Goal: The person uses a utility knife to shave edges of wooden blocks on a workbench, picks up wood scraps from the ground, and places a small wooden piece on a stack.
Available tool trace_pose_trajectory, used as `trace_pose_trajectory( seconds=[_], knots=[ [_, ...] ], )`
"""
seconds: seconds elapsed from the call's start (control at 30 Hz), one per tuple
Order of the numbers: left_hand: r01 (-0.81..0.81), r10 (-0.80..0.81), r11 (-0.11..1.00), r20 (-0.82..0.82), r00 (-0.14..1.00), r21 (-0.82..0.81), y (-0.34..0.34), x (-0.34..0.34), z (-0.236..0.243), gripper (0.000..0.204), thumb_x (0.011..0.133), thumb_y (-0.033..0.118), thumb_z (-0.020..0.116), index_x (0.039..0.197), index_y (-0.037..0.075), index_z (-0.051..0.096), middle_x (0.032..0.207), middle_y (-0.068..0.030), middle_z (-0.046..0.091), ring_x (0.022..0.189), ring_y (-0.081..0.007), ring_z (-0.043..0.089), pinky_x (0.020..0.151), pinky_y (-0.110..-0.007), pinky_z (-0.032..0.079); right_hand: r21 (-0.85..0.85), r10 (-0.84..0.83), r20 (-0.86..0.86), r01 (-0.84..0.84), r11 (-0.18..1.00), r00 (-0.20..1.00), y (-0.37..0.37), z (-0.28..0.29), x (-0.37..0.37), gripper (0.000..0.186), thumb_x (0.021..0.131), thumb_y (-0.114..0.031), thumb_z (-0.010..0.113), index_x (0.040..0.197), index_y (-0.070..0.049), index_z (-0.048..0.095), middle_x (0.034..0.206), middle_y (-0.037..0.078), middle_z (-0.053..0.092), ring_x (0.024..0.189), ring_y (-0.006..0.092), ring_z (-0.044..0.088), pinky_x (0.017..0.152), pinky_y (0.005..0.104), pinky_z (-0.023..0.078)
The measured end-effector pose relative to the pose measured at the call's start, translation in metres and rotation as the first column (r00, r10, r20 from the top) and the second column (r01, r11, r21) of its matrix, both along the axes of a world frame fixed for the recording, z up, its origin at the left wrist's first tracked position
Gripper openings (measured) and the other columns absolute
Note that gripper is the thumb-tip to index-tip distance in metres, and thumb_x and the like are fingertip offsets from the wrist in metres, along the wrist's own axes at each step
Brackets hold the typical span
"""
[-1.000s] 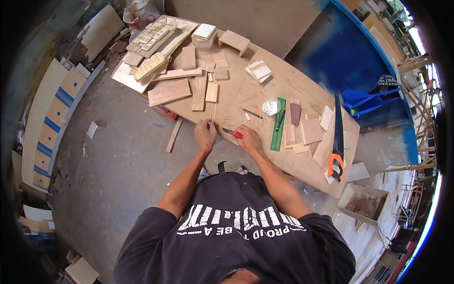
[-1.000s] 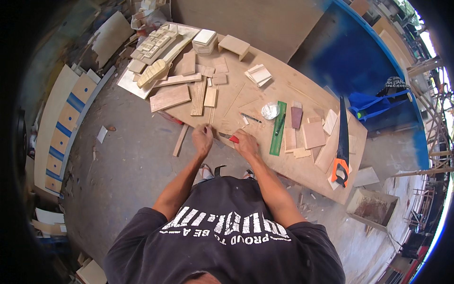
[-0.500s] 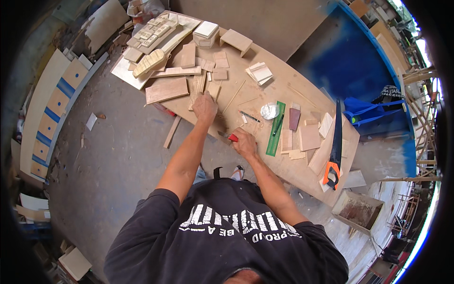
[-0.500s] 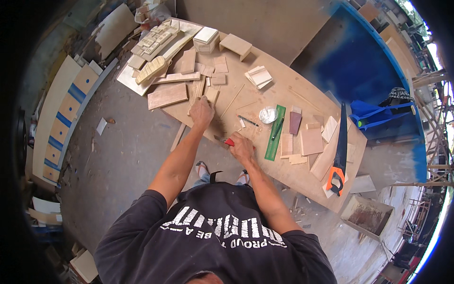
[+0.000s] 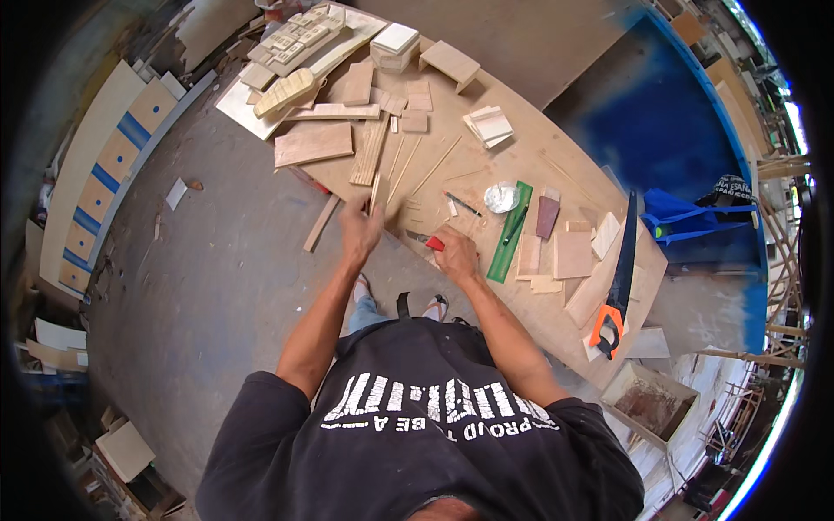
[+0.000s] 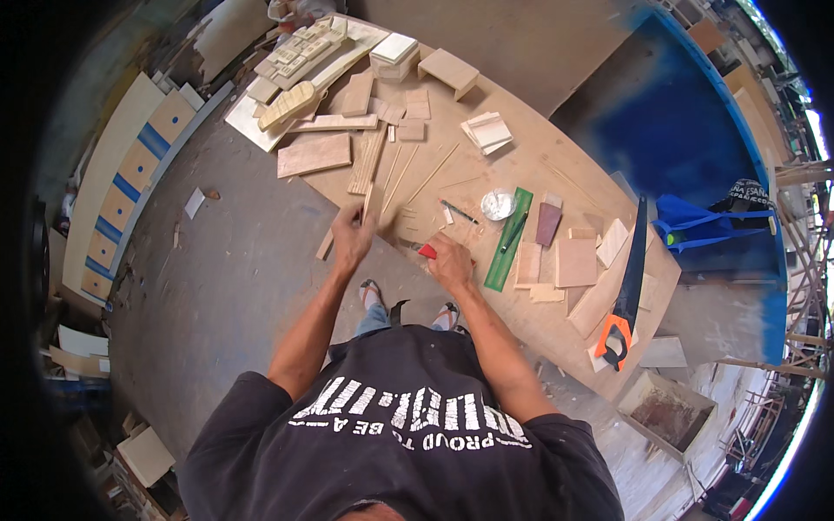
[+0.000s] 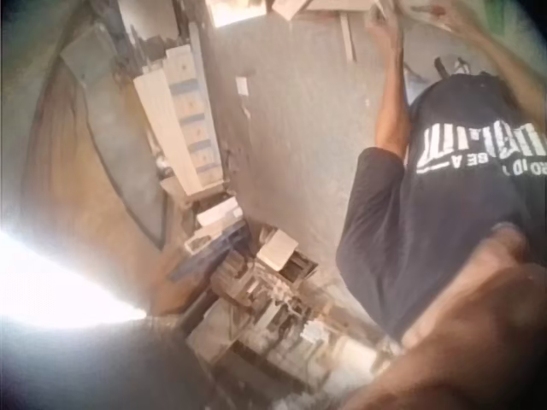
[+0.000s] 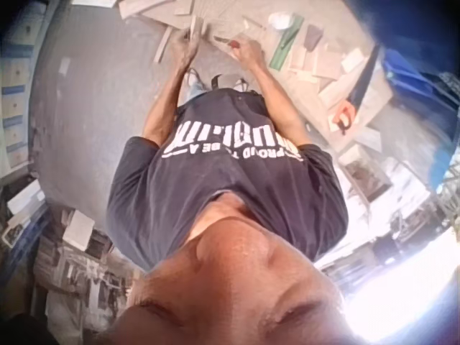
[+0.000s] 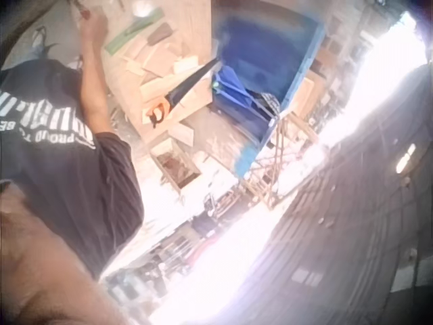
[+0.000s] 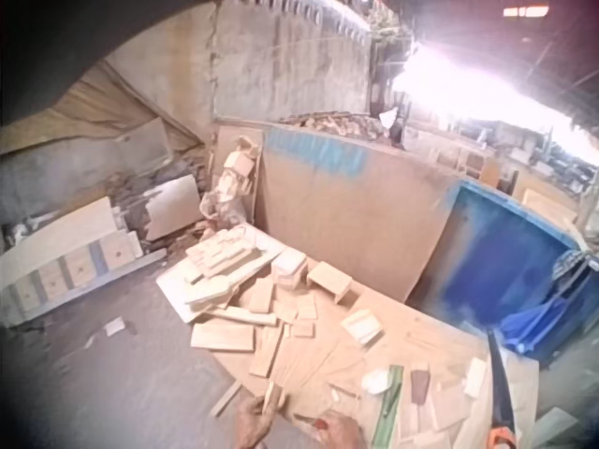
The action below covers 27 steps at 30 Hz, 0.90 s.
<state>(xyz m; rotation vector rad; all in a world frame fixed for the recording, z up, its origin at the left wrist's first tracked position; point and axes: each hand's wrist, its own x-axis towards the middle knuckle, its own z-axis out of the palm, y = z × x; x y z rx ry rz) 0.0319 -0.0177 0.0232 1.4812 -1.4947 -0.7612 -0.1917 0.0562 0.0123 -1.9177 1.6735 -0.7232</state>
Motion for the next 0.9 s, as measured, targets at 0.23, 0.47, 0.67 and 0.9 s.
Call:
trace_pose_trajectory(
  seconds=[0.23,0.47,0.67,0.9],
  knots=[
    [0.021,-0.022,1.000,-0.098,0.995,-0.012,0.091,-0.040,-0.037,0.031,0.082,0.005,0.072,0.113,0.001,0.073,0.087,-0.0118,0.063,0.071,-0.0180,0.061,0.063,-0.032,0.051,0.037,-0.065,0.021,0.064,0.997,0.998,-0.008,-0.004,0.001,0.013,0.078,-0.015,0.068,0.089,-0.009,0.073,0.092,0.012,0.070,0.089,0.0363,0.067,0.076,0.0444,0.053],
    [0.082,-0.082,0.997,-0.062,0.995,-0.004,0.094,-0.061,-0.032,0.033,0.079,0.004,0.070,0.112,0.002,0.073,0.088,-0.0147,0.064,0.071,-0.0241,0.062,0.065,-0.035,0.051,0.109,-0.084,0.000,0.084,0.991,0.996,-0.012,-0.009,-0.003,0.019,0.079,-0.020,0.067,0.092,-0.009,0.074,0.094,0.013,0.071,0.090,0.0361,0.068,0.078,0.0430,0.053],
    [0.125,-0.120,0.992,-0.120,0.986,0.037,0.089,-0.054,-0.037,0.035,0.079,0.008,0.071,0.113,0.000,0.073,0.092,-0.0155,0.065,0.077,-0.0242,0.064,0.069,-0.035,0.051,0.088,-0.079,0.002,0.078,0.993,0.997,-0.012,-0.014,-0.002,0.019,0.078,-0.021,0.067,0.092,-0.009,0.074,0.093,0.014,0.070,0.089,0.0357,0.068,0.077,0.0423,0.053],
    [0.188,-0.179,0.980,-0.107,0.978,0.073,0.087,-0.049,-0.025,0.033,0.080,0.009,0.070,0.112,0.000,0.073,0.091,-0.0155,0.065,0.080,-0.0239,0.064,0.073,-0.034,0.051,0.040,-0.061,0.001,0.061,0.997,0.998,-0.009,-0.015,-0.003,0.018,0.079,-0.021,0.067,0.091,-0.009,0.074,0.093,0.014,0.070,0.090,0.0366,0.067,0.078,0.0429,0.053]
  ],
)
